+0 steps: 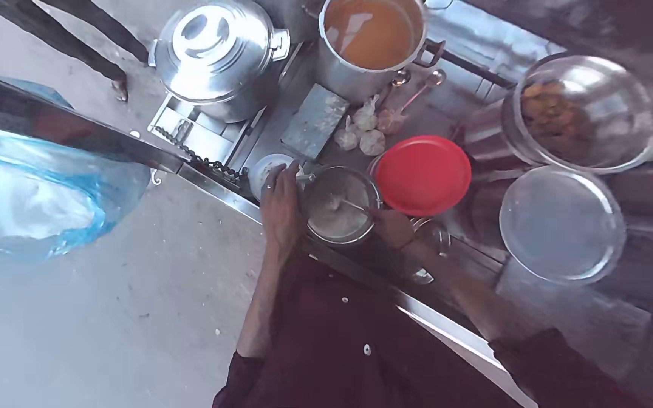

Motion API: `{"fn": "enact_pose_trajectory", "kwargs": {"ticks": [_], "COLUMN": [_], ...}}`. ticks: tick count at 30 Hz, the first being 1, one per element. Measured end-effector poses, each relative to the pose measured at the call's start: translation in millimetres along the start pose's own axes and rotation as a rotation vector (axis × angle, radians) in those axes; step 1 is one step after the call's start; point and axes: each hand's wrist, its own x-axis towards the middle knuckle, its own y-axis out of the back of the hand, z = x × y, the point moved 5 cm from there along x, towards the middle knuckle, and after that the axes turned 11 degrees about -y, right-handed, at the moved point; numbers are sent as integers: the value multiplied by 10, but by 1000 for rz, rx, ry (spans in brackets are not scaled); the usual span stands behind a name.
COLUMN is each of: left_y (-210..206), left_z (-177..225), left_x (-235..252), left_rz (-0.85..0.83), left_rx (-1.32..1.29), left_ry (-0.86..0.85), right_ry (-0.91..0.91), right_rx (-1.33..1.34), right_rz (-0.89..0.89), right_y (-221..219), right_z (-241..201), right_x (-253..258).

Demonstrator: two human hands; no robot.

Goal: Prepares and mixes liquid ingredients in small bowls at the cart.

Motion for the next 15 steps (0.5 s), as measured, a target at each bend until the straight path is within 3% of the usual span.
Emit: {"fn": "enact_pose_trajectory", "kwargs": {"ticks": [15], "left_y": [21], "left_z": [-154], "left_x": [91], "left_rz": [-69], "left_rx": [53], "left_ry": [15], "right_ry": [-33], "right_rx": [27], "right_rz": [-21], "right_y": [45], "right_z": [-21], "right_x": [-37]}}
